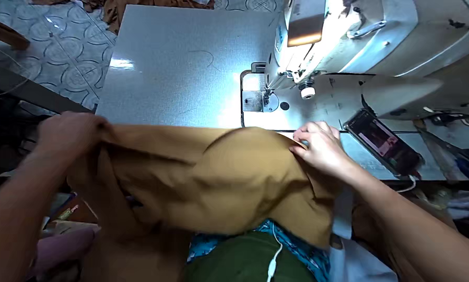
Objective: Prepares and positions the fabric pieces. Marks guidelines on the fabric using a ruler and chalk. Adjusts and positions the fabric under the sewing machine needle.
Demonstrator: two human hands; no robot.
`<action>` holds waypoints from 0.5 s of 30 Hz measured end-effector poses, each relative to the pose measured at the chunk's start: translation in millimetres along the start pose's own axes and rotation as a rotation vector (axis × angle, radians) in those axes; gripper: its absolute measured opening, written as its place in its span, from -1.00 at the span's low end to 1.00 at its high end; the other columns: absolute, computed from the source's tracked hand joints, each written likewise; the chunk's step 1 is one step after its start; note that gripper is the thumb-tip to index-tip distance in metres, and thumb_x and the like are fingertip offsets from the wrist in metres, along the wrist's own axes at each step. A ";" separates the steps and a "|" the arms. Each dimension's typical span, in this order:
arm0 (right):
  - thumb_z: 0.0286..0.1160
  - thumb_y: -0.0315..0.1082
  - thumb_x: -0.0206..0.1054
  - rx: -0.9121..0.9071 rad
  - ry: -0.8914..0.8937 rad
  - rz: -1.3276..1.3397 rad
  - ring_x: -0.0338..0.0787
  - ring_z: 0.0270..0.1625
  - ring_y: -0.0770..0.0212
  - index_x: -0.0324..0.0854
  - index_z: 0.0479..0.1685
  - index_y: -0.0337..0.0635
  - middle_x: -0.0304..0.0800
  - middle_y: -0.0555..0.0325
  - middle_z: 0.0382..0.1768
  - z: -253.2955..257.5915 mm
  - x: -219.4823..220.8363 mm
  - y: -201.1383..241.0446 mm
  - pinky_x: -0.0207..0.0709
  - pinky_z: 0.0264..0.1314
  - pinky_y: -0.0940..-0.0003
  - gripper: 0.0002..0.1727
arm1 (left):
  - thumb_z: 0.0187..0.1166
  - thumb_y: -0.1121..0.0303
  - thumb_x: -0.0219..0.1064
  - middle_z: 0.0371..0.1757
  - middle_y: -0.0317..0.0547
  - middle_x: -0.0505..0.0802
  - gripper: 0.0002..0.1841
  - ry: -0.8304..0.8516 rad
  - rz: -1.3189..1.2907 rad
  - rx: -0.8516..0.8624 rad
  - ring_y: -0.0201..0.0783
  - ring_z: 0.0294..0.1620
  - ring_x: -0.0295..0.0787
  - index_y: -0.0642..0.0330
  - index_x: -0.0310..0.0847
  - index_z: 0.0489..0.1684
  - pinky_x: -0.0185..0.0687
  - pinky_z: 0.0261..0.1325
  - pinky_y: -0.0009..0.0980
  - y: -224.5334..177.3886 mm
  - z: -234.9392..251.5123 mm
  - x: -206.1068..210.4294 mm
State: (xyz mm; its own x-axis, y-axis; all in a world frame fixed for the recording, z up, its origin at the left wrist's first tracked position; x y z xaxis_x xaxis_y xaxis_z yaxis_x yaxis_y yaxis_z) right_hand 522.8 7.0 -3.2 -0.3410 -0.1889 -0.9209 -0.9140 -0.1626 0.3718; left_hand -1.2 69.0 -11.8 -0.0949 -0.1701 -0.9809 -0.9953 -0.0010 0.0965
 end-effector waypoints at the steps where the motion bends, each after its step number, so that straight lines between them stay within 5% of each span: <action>1: 0.46 -0.31 0.54 0.042 0.000 -0.017 0.54 0.45 -0.35 0.84 -0.14 -0.23 0.76 -0.19 0.14 15.9 4.8 -5.7 0.15 0.46 -0.56 -0.83 | 0.54 0.56 0.42 -0.11 0.57 0.81 -0.89 -0.002 0.024 -0.059 0.66 0.03 0.71 0.38 0.77 -0.09 0.43 0.01 0.63 -28.0 0.2 -10.1; 5: 0.44 -0.21 0.56 0.171 0.000 -0.030 0.24 0.71 -0.42 0.76 0.13 -0.17 0.55 -0.24 0.48 46.5 -1.2 -17.4 -0.13 0.55 -0.72 -0.65 | 0.56 0.76 0.18 0.28 0.73 0.62 -0.73 -0.295 -0.076 0.039 0.78 0.36 0.43 0.57 0.62 0.16 0.06 0.40 0.71 -67.0 6.0 -25.8; 8: 0.23 -0.11 0.71 0.295 -0.013 0.044 0.11 0.77 -0.47 0.54 0.49 -0.16 0.33 -0.33 0.63 51.9 -6.9 -30.7 -0.11 0.56 -0.69 -0.23 | 0.58 0.76 0.14 0.21 0.69 0.66 -0.79 -0.327 -0.120 0.026 0.75 0.34 0.47 0.60 0.67 0.02 0.19 0.34 0.63 -72.8 3.4 -18.1; 12: 0.20 -0.03 0.72 0.372 -0.061 0.122 0.01 0.79 -0.52 0.31 0.72 -0.16 0.13 -0.41 0.75 55.8 -10.3 -46.1 -0.13 0.57 -0.68 0.01 | 0.80 0.23 0.20 0.44 0.59 0.61 -0.53 -0.223 -0.310 -0.096 0.64 0.50 0.43 0.53 0.58 0.39 0.25 0.46 0.55 -83.1 -7.8 -5.1; 15: 0.24 0.01 0.68 0.369 -0.164 0.109 -0.05 0.81 -0.58 0.25 0.76 -0.22 0.11 -0.47 0.75 73.2 -17.4 -55.5 -0.18 0.57 -0.73 0.05 | 0.83 0.09 0.09 0.56 0.60 0.47 -0.41 -0.316 -0.375 -0.109 0.66 0.59 0.29 0.48 0.43 0.56 0.18 0.45 0.59 -89.5 3.6 4.6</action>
State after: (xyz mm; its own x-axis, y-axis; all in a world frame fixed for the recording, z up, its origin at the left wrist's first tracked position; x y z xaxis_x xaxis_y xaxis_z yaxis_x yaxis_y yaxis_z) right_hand 563.4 90.1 -16.4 -0.4435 -0.0246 -0.8959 -0.8779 0.2133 0.4288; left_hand 87.4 71.8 -25.6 0.2519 0.1685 -0.9530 -0.9558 -0.1110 -0.2723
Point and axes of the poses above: each hand's wrist, its own z-axis towards the middle knuckle, its own x-axis out of the palm, y = z × x, the point moved 7 cm from there along z, towards the middle knuckle
